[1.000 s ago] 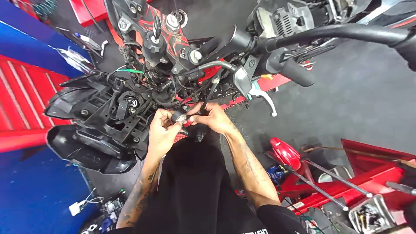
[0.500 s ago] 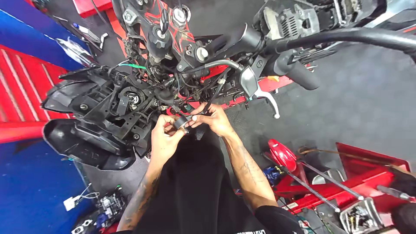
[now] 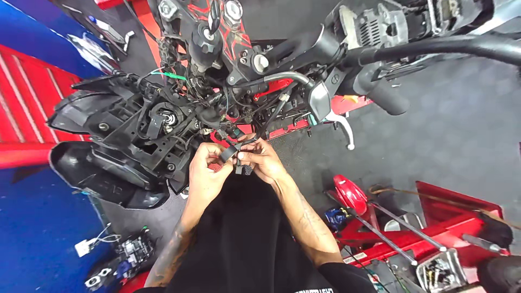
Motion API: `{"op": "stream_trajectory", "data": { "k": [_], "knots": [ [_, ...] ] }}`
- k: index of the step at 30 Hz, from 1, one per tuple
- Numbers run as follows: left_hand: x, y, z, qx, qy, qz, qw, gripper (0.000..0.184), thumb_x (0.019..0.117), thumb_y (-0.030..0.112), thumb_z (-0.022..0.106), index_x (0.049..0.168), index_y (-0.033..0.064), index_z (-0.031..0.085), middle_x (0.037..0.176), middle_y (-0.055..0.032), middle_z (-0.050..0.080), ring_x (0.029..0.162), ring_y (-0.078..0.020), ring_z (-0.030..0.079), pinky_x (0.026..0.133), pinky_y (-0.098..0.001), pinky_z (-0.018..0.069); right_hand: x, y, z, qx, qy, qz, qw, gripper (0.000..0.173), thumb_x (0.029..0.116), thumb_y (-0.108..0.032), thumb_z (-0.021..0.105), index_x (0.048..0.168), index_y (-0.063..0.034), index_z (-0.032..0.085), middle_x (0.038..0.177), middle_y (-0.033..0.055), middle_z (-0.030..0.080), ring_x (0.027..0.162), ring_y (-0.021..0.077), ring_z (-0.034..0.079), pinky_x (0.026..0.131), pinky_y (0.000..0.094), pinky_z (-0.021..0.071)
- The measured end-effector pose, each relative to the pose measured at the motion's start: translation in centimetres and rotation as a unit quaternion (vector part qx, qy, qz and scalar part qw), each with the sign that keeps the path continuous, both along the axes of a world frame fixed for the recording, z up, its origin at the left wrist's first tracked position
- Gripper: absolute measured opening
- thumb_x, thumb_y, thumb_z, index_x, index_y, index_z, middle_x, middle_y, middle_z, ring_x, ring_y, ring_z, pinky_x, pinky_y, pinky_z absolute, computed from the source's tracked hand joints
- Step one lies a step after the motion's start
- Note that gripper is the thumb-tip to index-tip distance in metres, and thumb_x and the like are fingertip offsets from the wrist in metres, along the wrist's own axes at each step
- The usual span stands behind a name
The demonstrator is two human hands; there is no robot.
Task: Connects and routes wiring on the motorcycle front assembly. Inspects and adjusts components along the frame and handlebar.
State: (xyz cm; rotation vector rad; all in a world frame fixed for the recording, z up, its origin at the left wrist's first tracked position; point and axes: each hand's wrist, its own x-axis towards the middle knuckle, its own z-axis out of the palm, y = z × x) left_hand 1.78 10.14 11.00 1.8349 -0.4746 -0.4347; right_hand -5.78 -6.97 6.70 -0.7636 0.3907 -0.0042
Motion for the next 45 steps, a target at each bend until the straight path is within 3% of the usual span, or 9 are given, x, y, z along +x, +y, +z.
{"op": "stream_trajectory", "data": {
  "k": [4,13,17,20,24,29,37,43,45],
  "knots": [
    [-0.7,0.1,-1.4,-0.017,-0.046,0.013,0.999,0.026,0.0800,0.006,0.079,0.098,0.0028,0.060,0.115,-0.0130,0.070,0.097,-0.0185,0.071,0.079,-0.0318,0.0630,-0.1,-0.5,1.1,0.014,0.052,0.015,0.998,0.039,0.0897,0.011,0.064,0.126,0.0022,0.051,0.100,0.0172,0.072,0.081,0.0242,0.073,0.074,0.0367,0.0639],
    [-2.8,-0.4,-5.2,-0.039,-0.103,0.064,0.992,0.022,0.0779,0.005,0.081,0.091,0.0012,0.063,0.104,-0.0139,0.072,0.096,-0.0178,0.071,0.078,-0.0301,0.0608,0.5,-2.3,2.7,-0.095,0.078,0.113,0.986,0.039,0.0901,0.004,0.067,0.128,0.0001,0.057,0.094,0.0145,0.072,0.077,0.0206,0.071,0.068,0.0342,0.0622],
    [-3.3,-1.1,-7.0,-0.042,-0.155,0.089,0.983,0.023,0.0775,0.004,0.083,0.087,-0.0007,0.063,0.104,-0.0177,0.071,0.099,-0.0206,0.071,0.084,-0.0311,0.0611,0.9,-2.5,3.1,-0.116,0.092,0.114,0.982,0.033,0.0912,0.004,0.066,0.123,0.0023,0.059,0.090,0.0153,0.072,0.072,0.0215,0.071,0.064,0.0347,0.0626],
    [-3.3,-1.6,-7.7,-0.029,-0.201,0.098,0.974,0.022,0.0779,0.004,0.083,0.085,0.0002,0.062,0.104,-0.0189,0.071,0.102,-0.0218,0.071,0.088,-0.0308,0.0594,1.2,-2.1,3.4,-0.179,0.102,0.090,0.974,0.018,0.0991,-0.005,0.064,0.115,0.0031,0.064,0.081,0.0109,0.070,0.064,0.0172,0.068,0.059,0.0315,0.0608],
    [-2.5,-2.5,-9.3,0.013,-0.250,0.093,0.964,0.021,0.0794,0.008,0.083,0.085,-0.0020,0.065,0.099,-0.0201,0.070,0.091,-0.0253,0.071,0.079,-0.0349,0.0609,1.5,-1.7,3.9,-0.195,0.105,0.071,0.973,0.008,0.0995,-0.002,0.062,0.106,0.0032,0.064,0.072,0.0091,0.070,0.053,0.0130,0.064,0.051,0.0269,0.0576],
    [-1.3,-3.3,-9.9,0.081,-0.271,0.062,0.957,0.012,0.0921,0.012,0.072,0.097,0.0016,0.072,0.096,-0.0188,0.069,0.084,-0.0294,0.071,0.072,-0.0427,0.0600,1.3,-2.3,3.6,-0.201,0.095,0.067,0.973,0.011,0.0983,-0.002,0.064,0.107,0.0045,0.067,0.075,0.0103,0.071,0.056,0.0140,0.066,0.054,0.0277,0.0590],
    [-1.0,-4.0,-8.3,0.092,-0.263,0.080,0.957,0.015,0.0905,0.015,0.070,0.085,0.0014,0.067,0.066,-0.0092,0.065,0.058,-0.0211,0.064,0.056,-0.0381,0.0538,0.8,-0.1,2.0,-0.216,0.077,-0.064,0.971,0.016,0.1041,-0.006,0.053,0.108,0.0044,0.066,0.081,0.0115,0.071,0.066,0.0172,0.069,0.061,0.0318,0.0608],
    [-0.1,-4.3,-9.1,-0.016,-0.251,0.085,0.964,0.011,0.0858,0.006,0.076,0.084,-0.0011,0.068,0.075,-0.0101,0.070,0.070,-0.0176,0.069,0.067,-0.0338,0.0590,1.0,0.4,1.7,-0.202,0.058,-0.111,0.971,0.006,0.0968,-0.001,0.060,0.098,0.0000,0.066,0.103,0.0133,0.070,0.081,0.0194,0.069,0.075,0.0373,0.0619],
    [-0.1,-4.2,-8.6,-0.042,-0.223,0.074,0.971,0.010,0.0862,0.006,0.075,0.090,-0.0022,0.070,0.083,-0.0116,0.072,0.077,-0.0171,0.071,0.073,-0.0332,0.0602,1.0,0.1,2.1,-0.181,0.063,-0.100,0.976,0.005,0.0961,0.000,0.062,0.099,0.0012,0.066,0.096,0.0139,0.071,0.076,0.0199,0.070,0.072,0.0364,0.0621]
  ]
}}
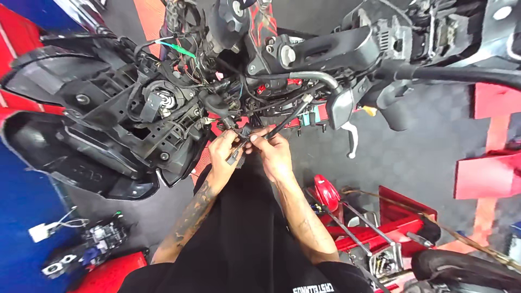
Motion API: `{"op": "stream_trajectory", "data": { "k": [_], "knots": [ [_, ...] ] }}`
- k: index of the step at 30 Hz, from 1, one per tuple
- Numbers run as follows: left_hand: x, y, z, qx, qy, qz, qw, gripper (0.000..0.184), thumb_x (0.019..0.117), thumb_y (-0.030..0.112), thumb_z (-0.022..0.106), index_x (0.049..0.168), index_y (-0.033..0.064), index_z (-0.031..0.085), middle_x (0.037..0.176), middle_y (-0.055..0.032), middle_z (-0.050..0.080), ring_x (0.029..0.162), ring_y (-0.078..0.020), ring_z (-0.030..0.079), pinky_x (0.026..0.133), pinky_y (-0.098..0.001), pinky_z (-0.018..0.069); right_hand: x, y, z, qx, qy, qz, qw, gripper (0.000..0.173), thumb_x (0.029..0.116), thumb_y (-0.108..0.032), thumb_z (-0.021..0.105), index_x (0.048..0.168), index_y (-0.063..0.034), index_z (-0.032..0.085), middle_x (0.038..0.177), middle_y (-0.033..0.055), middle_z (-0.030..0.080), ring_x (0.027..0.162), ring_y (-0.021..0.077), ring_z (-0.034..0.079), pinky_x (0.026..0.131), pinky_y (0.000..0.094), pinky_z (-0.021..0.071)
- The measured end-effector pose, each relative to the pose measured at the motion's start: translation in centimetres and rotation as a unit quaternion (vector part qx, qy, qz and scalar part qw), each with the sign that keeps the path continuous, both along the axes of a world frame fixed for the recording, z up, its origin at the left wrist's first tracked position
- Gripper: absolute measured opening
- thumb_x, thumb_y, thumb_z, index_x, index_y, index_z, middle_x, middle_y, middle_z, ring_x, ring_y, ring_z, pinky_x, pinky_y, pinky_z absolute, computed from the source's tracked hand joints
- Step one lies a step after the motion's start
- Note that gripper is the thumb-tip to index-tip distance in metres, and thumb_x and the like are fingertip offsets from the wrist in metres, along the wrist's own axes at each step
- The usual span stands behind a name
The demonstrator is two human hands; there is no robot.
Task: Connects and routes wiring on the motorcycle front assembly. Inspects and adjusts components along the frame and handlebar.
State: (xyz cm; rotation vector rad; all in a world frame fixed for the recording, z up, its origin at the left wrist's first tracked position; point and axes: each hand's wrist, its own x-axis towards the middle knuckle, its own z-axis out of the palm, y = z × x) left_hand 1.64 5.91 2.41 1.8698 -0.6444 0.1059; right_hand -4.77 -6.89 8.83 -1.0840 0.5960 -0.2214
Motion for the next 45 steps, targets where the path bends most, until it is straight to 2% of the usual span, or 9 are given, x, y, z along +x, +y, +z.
{"op": "stream_trajectory", "data": {
  "k": [6,9,14,19,22,28,33,38,45],
  "knots": [
    [-0.7,1.3,2.1,0.008,0.129,-0.094,0.987,0.044,0.0917,0.005,0.066,0.134,-0.0041,0.062,0.122,-0.0167,0.070,0.106,-0.0180,0.071,0.093,-0.0347,0.0594,0.3,-0.3,0.4,0.056,0.009,-0.001,0.998,0.006,0.0957,0.003,0.062,0.102,0.0038,0.062,0.092,0.0189,0.072,0.071,0.0248,0.073,0.066,0.0384,0.0639],
    [-0.9,2.7,3.7,0.006,0.189,-0.116,0.975,0.039,0.0951,-0.001,0.058,0.134,-0.0074,0.058,0.124,-0.0152,0.070,0.113,-0.0171,0.070,0.099,-0.0350,0.0586,0.2,-0.3,0.2,0.039,-0.012,0.010,0.999,0.006,0.0947,0.004,0.062,0.101,0.0022,0.062,0.101,0.0185,0.072,0.074,0.0227,0.072,0.068,0.0367,0.0638],
    [-0.2,4.5,10.6,0.156,0.065,-0.009,0.986,0.030,0.1013,0.007,0.049,0.125,0.0013,0.067,0.109,-0.0082,0.075,0.090,-0.0113,0.072,0.076,-0.0295,0.0613,-0.1,-0.7,-0.3,-0.006,-0.038,0.025,0.999,0.007,0.0935,0.003,0.065,0.100,0.0002,0.065,0.109,0.0153,0.073,0.082,0.0196,0.072,0.074,0.0347,0.0622],
    [3.9,1.0,12.9,0.292,0.108,-0.077,0.947,0.048,0.0997,0.046,0.064,0.128,0.0073,0.065,0.110,-0.0083,0.072,0.093,-0.0186,0.071,0.082,-0.0422,0.0604,-0.1,-0.7,0.0,-0.033,-0.055,0.029,0.998,0.007,0.0924,0.003,0.067,0.097,-0.0016,0.066,0.101,0.0114,0.074,0.083,0.0180,0.072,0.076,0.0355,0.0624],
    [4.8,-0.8,12.3,0.333,0.116,-0.095,0.931,0.049,0.0936,0.046,0.073,0.126,0.0106,0.065,0.103,-0.0064,0.074,0.089,-0.0217,0.073,0.080,-0.0472,0.0601,-0.3,-1.0,0.0,-0.071,-0.058,0.042,0.995,0.007,0.0909,0.001,0.071,0.097,-0.0020,0.069,0.091,0.0077,0.072,0.081,0.0162,0.071,0.076,0.0351,0.0623],
    [4.3,-0.7,11.7,0.152,0.195,-0.094,0.964,0.040,0.0902,0.023,0.079,0.127,0.0152,0.066,0.098,0.0036,0.075,0.078,-0.0052,0.070,0.068,-0.0238,0.0595,-0.5,-0.7,0.9,-0.190,-0.051,0.039,0.980,0.006,0.0932,-0.003,0.072,0.099,-0.0024,0.072,0.108,0.0076,0.073,0.087,0.0134,0.071,0.077,0.0313,0.0627],
    [3.5,0.1,11.2,0.021,0.189,-0.072,0.979,0.040,0.0941,0.011,0.073,0.132,0.0055,0.064,0.094,-0.0007,0.073,0.070,-0.0079,0.068,0.059,-0.0231,0.0580,-0.4,0.4,0.8,-0.241,-0.038,-0.008,0.970,0.008,0.0916,-0.013,0.076,0.096,-0.0061,0.074,0.110,0.0082,0.061,0.093,0.0127,0.064,0.075,0.0255,0.0601],
    [3.0,1.6,12.0,0.008,0.168,-0.078,0.983,0.043,0.0917,0.005,0.070,0.134,0.0017,0.063,0.096,-0.0022,0.073,0.073,-0.0089,0.069,0.064,-0.0249,0.0601,-0.3,1.1,0.5,-0.113,-0.067,-0.001,0.991,0.009,0.0966,0.001,0.065,0.105,0.0039,0.064,0.100,0.0144,0.074,0.082,0.0250,0.077,0.078,0.0429,0.0679],
    [-0.5,4.1,10.3,0.013,0.168,-0.059,0.984,0.040,0.0932,0.006,0.066,0.132,-0.0013,0.062,0.115,-0.0101,0.068,0.095,-0.0163,0.069,0.079,-0.0314,0.0617,-0.6,1.4,0.2,-0.011,-0.066,-0.005,0.998,0.009,0.1000,0.001,0.061,0.108,0.0046,0.059,0.093,0.0167,0.075,0.080,0.0275,0.077,0.077,0.0424,0.0675]
  ]
}}
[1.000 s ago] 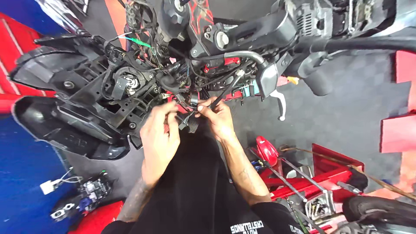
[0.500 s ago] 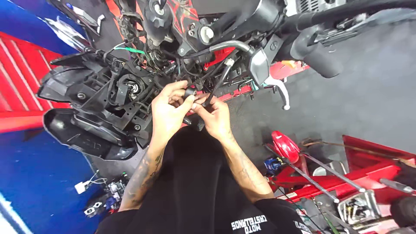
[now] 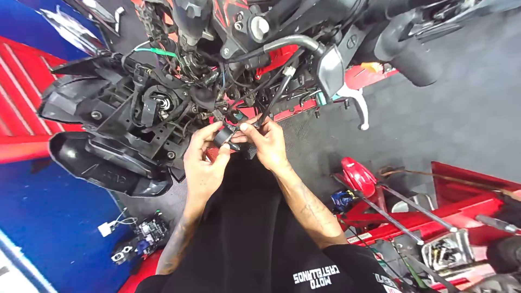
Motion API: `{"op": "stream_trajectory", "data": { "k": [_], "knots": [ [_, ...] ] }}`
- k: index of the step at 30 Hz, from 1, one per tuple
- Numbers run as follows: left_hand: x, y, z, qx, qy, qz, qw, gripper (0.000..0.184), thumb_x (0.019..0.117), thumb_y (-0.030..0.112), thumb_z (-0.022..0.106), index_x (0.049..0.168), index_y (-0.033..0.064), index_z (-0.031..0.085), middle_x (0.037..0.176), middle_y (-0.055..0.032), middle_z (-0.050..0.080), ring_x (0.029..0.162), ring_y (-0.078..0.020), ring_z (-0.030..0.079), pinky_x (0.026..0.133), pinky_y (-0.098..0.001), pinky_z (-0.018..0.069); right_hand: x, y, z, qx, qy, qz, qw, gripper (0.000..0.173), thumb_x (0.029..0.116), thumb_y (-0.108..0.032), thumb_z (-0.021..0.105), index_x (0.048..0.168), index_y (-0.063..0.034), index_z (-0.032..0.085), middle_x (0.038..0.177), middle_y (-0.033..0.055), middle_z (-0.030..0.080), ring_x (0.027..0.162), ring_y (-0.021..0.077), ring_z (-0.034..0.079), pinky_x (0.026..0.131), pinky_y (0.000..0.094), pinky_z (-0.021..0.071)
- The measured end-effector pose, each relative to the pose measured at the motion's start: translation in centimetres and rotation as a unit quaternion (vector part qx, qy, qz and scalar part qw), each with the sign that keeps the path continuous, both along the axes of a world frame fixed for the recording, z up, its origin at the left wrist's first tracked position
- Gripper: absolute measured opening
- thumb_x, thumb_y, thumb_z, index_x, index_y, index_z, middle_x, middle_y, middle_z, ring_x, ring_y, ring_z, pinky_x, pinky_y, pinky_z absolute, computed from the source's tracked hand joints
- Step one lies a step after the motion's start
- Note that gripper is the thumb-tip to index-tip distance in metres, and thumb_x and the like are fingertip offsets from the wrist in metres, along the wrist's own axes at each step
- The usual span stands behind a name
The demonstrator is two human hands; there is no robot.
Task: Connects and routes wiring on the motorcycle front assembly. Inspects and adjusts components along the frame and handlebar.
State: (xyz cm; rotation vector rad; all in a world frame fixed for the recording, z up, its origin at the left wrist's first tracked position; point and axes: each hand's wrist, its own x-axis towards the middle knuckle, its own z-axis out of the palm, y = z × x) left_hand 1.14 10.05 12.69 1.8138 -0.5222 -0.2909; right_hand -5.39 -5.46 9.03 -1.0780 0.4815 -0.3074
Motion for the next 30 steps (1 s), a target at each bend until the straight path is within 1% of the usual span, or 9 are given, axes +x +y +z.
{"op": "stream_trajectory", "data": {
  "k": [2,6,9,14,19,24,27,29,30],
  "knots": [
    [-0.3,0.2,-0.8,0.018,-0.023,0.015,0.999,0.035,0.0952,0.010,0.066,0.129,0.0012,0.066,0.121,-0.0122,0.065,0.106,-0.0200,0.066,0.084,-0.0340,0.0604,0.0,-0.2,-0.2,0.026,-0.007,0.011,1.000,0.009,0.1011,0.000,0.059,0.109,0.0036,0.058,0.095,0.0172,0.074,0.082,0.0284,0.077,0.079,0.0438,0.0671],
    [-0.8,0.6,-1.1,-0.026,-0.001,-0.012,1.000,0.033,0.0985,0.004,0.062,0.130,-0.0063,0.058,0.118,-0.0122,0.068,0.101,-0.0166,0.071,0.085,-0.0327,0.0637,0.0,-0.3,-1.1,0.126,-0.030,0.028,0.991,0.008,0.1024,-0.001,0.055,0.110,-0.0001,0.053,0.097,0.0165,0.071,0.080,0.0277,0.076,0.078,0.0463,0.0657],
    [-1.2,0.9,-1.3,-0.053,0.004,-0.010,0.999,0.033,0.0987,0.009,0.067,0.127,-0.0068,0.059,0.115,-0.0129,0.067,0.101,-0.0195,0.071,0.083,-0.0354,0.0649,-0.1,-0.3,-1.2,0.160,-0.022,0.039,0.986,0.008,0.1027,-0.003,0.055,0.110,-0.0029,0.054,0.091,0.0120,0.070,0.073,0.0198,0.072,0.073,0.0381,0.0640],
    [-1.8,0.7,-3.3,-0.049,0.037,0.011,0.998,0.021,0.1016,0.008,0.060,0.118,-0.0048,0.061,0.106,-0.0105,0.072,0.097,-0.0177,0.071,0.086,-0.0343,0.0619,-0.2,-0.7,-0.4,0.171,0.022,0.042,0.984,0.009,0.1022,-0.003,0.057,0.111,-0.0011,0.057,0.088,0.0136,0.072,0.072,0.0188,0.072,0.069,0.0327,0.0626],
    [-2.3,-0.4,-5.8,-0.019,0.021,0.013,1.000,0.021,0.0957,0.011,0.068,0.113,-0.0010,0.065,0.106,-0.0093,0.070,0.100,-0.0174,0.069,0.090,-0.0366,0.0595,-0.4,-1.0,0.6,0.153,0.061,0.039,0.986,0.010,0.1015,-0.001,0.057,0.112,-0.0001,0.058,0.090,0.0132,0.071,0.073,0.0205,0.073,0.069,0.0365,0.0649],
    [-0.6,-2.3,-6.6,-0.105,0.191,0.008,0.976,0.019,0.0954,-0.002,0.064,0.114,-0.0001,0.066,0.103,-0.0078,0.071,0.090,-0.0156,0.071,0.082,-0.0347,0.0620,-0.5,-1.5,0.8,0.126,0.073,0.048,0.988,0.007,0.1026,-0.002,0.056,0.108,0.0008,0.060,0.086,0.0127,0.073,0.068,0.0200,0.073,0.064,0.0351,0.0649],
    [0.3,-3.3,-6.6,-0.159,0.268,0.012,0.950,0.020,0.0957,-0.005,0.062,0.114,-0.0004,0.070,0.105,-0.0084,0.073,0.093,-0.0156,0.070,0.084,-0.0345,0.0606,-0.4,-1.9,0.6,0.081,0.072,0.055,0.993,0.007,0.1011,-0.004,0.060,0.106,0.0017,0.063,0.082,0.0117,0.071,0.062,0.0168,0.069,0.058,0.0308,0.0620],
    [0.5,-3.6,-6.3,-0.185,0.300,0.023,0.936,0.020,0.0953,-0.005,0.064,0.113,-0.0004,0.072,0.108,-0.0095,0.073,0.096,-0.0162,0.070,0.086,-0.0343,0.0601,-0.4,-2.0,0.2,0.038,0.068,0.050,0.996,0.007,0.0992,-0.005,0.063,0.104,0.0008,0.066,0.085,0.0095,0.071,0.066,0.0145,0.067,0.062,0.0298,0.0606],
    [0.3,-3.6,-6.1,-0.201,0.319,0.034,0.926,0.020,0.0954,-0.006,0.063,0.113,-0.0013,0.072,0.110,-0.0109,0.073,0.098,-0.0174,0.070,0.087,-0.0350,0.0598,-0.5,-1.9,0.0,0.023,0.065,0.043,0.997,0.008,0.0981,-0.004,0.065,0.104,0.0007,0.067,0.092,0.0100,0.071,0.071,0.0154,0.068,0.066,0.0313,0.0612]
  ]
}}
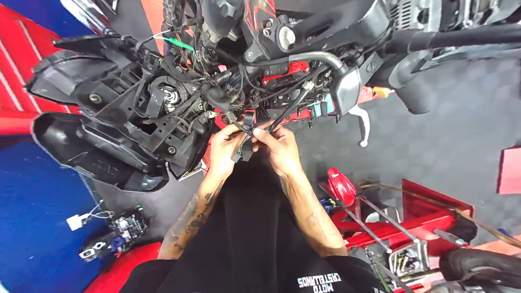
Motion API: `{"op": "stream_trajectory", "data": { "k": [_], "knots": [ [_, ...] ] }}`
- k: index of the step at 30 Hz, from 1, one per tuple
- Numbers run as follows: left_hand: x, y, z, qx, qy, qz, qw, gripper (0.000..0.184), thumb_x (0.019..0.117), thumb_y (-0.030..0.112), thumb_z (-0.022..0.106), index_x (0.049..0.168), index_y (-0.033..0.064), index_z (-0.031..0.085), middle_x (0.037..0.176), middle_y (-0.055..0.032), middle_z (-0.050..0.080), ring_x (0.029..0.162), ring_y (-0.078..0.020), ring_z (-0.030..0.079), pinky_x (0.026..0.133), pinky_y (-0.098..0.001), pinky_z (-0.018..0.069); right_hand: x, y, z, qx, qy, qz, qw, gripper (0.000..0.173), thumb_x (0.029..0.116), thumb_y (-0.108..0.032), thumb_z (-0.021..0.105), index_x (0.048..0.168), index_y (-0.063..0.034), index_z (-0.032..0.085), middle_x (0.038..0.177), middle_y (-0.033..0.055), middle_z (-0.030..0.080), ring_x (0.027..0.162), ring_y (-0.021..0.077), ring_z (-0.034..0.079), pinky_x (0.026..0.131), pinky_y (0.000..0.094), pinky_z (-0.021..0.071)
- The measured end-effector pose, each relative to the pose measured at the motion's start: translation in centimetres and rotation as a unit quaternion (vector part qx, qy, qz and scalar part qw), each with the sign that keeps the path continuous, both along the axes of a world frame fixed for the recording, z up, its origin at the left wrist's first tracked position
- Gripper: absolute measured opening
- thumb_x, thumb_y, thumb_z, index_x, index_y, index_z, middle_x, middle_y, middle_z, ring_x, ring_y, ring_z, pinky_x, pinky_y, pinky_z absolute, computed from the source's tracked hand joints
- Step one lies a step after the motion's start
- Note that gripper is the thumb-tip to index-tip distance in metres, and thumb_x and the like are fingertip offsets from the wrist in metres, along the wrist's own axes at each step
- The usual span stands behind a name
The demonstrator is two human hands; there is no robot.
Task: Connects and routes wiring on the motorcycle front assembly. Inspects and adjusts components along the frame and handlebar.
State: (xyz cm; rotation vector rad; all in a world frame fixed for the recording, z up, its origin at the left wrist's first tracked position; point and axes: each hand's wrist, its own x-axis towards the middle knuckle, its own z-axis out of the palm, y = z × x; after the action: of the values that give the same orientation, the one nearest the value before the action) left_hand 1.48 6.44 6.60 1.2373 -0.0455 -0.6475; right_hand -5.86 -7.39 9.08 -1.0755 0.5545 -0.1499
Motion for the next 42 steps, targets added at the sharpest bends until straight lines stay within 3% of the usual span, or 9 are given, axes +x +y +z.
{"op": "stream_trajectory", "data": {
  "k": [3,6,11,15,21,24,30,38,42],
  "knots": [
    [-0.3,-0.2,1.0,-0.012,0.067,0.054,0.996,0.015,0.0947,-0.006,0.064,0.106,-0.0006,0.071,0.102,-0.0097,0.072,0.089,-0.0156,0.070,0.081,-0.0323,0.0608,0.2,0.3,-0.4,-0.027,-0.009,-0.012,1.000,0.008,0.0961,-0.003,0.065,0.103,0.0000,0.067,0.120,0.0139,0.067,0.088,0.0205,0.070,0.075,0.0369,0.0633],
    [-0.5,-0.3,2.0,-0.001,0.080,0.074,0.994,0.017,0.0928,-0.009,0.060,0.105,0.0014,0.066,0.098,-0.0081,0.069,0.083,-0.0138,0.068,0.073,-0.0305,0.0595,0.3,0.5,-0.5,-0.038,-0.014,-0.019,0.999,0.003,0.0942,-0.002,0.067,0.097,-0.0007,0.068,0.125,0.0148,0.063,0.091,0.0220,0.070,0.076,0.0384,0.0645],
    [-0.5,0.3,3.1,0.001,0.057,0.103,0.993,0.023,0.0936,-0.002,0.050,0.113,0.0095,0.045,0.104,-0.0063,0.064,0.095,-0.0197,0.070,0.091,-0.0424,0.0607,0.4,0.5,-0.4,-0.011,-0.027,-0.017,0.999,0.009,0.0951,0.001,0.064,0.104,0.0010,0.067,0.123,0.0154,0.066,0.091,0.0224,0.072,0.079,0.0394,0.0646],
    [0.4,0.1,4.0,0.162,-0.102,-0.001,0.982,0.041,0.0952,0.020,0.074,0.128,0.0075,0.052,0.110,-0.0073,0.064,0.090,-0.0161,0.069,0.079,-0.0353,0.0627,0.4,0.8,-0.9,0.008,-0.047,-0.036,0.998,0.008,0.0941,0.002,0.064,0.101,0.0005,0.066,0.127,0.0156,0.065,0.092,0.0218,0.072,0.081,0.0399,0.0638],
    [1.1,-0.4,4.8,0.417,-0.281,-0.064,0.862,0.035,0.0972,0.049,0.067,0.118,0.0216,0.071,0.108,-0.0069,0.062,0.086,-0.0142,0.064,0.074,-0.0356,0.0566,0.5,1.0,-1.6,0.024,-0.079,-0.044,0.996,0.006,0.0934,0.003,0.065,0.098,-0.0004,0.066,0.131,0.0166,0.063,0.096,0.0224,0.070,0.083,0.0407,0.0624],
    [0.7,-0.4,4.9,0.440,-0.324,-0.042,0.836,0.031,0.0942,0.046,0.071,0.115,0.0232,0.075,0.112,-0.0089,0.055,0.085,-0.0143,0.059,0.071,-0.0333,0.0533,0.4,1.2,-1.6,0.039,-0.071,-0.056,0.995,0.010,0.0955,0.002,0.062,0.105,-0.0003,0.063,0.124,0.0160,0.065,0.093,0.0230,0.072,0.082,0.0411,0.0633],
    [0.7,1.3,4.2,0.274,-0.330,0.009,0.903,0.016,0.0882,0.015,0.078,0.100,0.0069,0.070,0.104,-0.0055,0.061,0.075,-0.0076,0.059,0.061,-0.0212,0.0529,0.8,1.6,-1.3,0.087,-0.073,-0.068,0.991,0.007,0.0983,0.003,0.058,0.105,0.0012,0.060,0.099,0.0171,0.072,0.079,0.0264,0.075,0.077,0.0447,0.0654],
    [-1.4,3.7,3.7,0.420,-0.376,0.009,0.826,0.019,0.0847,0.018,0.077,0.099,0.0065,0.072,0.107,-0.0090,0.066,0.084,-0.0088,0.066,0.069,-0.0222,0.0569,0.4,0.8,-0.9,0.058,-0.048,-0.030,0.997,0.007,0.0995,0.002,0.059,0.106,0.0030,0.061,0.097,0.0179,0.073,0.078,0.0267,0.075,0.075,0.0428,0.0659],
    [-1.3,2.3,1.5,0.424,-0.408,-0.025,0.808,0.017,0.0878,0.017,0.077,0.099,0.0041,0.074,0.109,-0.0122,0.071,0.091,-0.0197,0.071,0.079,-0.0356,0.0610,0.3,0.4,-0.1,0.081,-0.021,-0.006,0.996,0.008,0.0996,0.002,0.059,0.107,0.0030,0.061,0.094,0.0176,0.074,0.078,0.0280,0.076,0.074,0.0449,0.0666]
  ]
}}
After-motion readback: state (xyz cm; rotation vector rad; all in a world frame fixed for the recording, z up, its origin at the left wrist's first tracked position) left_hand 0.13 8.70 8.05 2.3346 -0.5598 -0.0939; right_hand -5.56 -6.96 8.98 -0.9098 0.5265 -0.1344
